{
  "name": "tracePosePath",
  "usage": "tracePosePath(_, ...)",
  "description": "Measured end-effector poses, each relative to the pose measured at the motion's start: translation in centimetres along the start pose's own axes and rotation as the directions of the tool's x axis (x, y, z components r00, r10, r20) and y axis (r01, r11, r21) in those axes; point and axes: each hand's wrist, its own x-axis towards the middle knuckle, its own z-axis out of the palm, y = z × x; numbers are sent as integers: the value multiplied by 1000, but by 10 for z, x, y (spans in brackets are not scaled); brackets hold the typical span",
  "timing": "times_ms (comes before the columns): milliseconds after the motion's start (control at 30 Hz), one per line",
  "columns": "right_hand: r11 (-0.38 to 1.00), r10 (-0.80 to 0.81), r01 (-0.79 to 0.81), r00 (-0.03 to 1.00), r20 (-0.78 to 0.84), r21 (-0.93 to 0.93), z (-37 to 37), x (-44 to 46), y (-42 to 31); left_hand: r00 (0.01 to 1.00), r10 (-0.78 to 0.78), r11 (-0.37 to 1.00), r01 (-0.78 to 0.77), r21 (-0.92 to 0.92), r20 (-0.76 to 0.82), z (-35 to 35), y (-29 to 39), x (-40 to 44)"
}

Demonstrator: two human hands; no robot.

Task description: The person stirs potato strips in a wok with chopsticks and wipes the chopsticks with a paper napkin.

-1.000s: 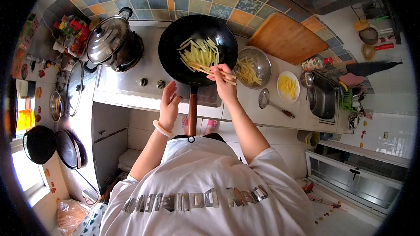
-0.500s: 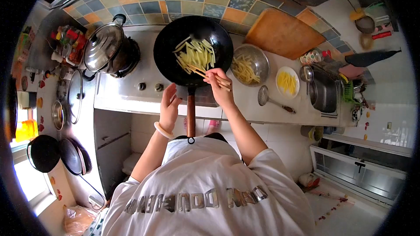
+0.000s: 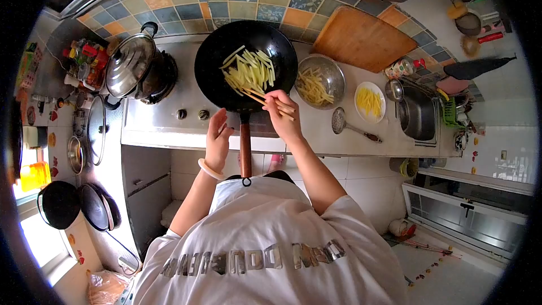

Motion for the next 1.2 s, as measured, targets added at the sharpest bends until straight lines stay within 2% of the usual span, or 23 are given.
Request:
tracePosePath(100, 999, 0, 3, 997, -78, 41, -10, -7, -11, 1000, 8, 1000, -8, 10, 1, -1, -3, 2)
tracePosePath(233, 995, -27, 19, 996, -87, -94, -17, -18, -18, 999, 27, 1000, -28, 12, 22, -1, -7, 3)
tracePosePath(333, 962, -182, 147, 973, -140, -232, -24, -26, -35, 1000, 9, 1000, -10, 18, 28, 0, -4, 2)
tracePosePath(433, 962, -19, 22, 1000, 16, -272, -38, -29, -49, 997, -3, 1000, 1, 20, 81, 2, -4, 3)
tracePosePath(467, 976, -28, 23, 999, -17, -214, -37, -29, -49, 996, 0, 1000, -2, 19, 90, 4, -4, 2)
tracePosePath(567, 973, -150, 117, 974, -167, -197, -35, -30, -55, 994, 7, 1000, -10, 27, 111, 9, -3, 1)
tracePosePath(667, 969, -63, 50, 997, -46, -243, -43, -32, -54, 991, 0, 1000, -3, 23, 136, 16, 0, 0)
tracePosePath(767, 994, -20, 7, 993, -117, -114, -47, -39, -44, 989, -2, 1000, 3, -13, 146, 23, -2, 1)
tracePosePath(800, 992, -103, 89, 979, -177, -85, -48, -40, -46, 990, -7, 1000, 7, -4, 139, 26, -2, -1)
tracePosePath(900, 982, -84, 68, 993, -88, -178, -66, -38, -47, 988, -12, 999, 6, 39, 154, 35, -4, -1)
tracePosePath(933, 990, -11, 3, 999, -53, -144, -71, -38, -47, 986, -10, 998, 1, 55, 167, 39, -5, 0)
tracePosePath(1033, 997, -12, 27, 978, -207, 69, -85, -43, -43, 979, 11, 1000, -9, -13, 203, 51, -6, -2)
tracePosePath(1167, 991, -103, 130, 894, -436, 32, -112, -36, -35, 970, -6, 1000, 10, -18, 243, 69, -4, -4)
tracePosePath(1200, 996, -85, 91, 888, -452, -8, -120, -37, -20, 967, -11, 1000, 14, -11, 253, 74, -4, -3)
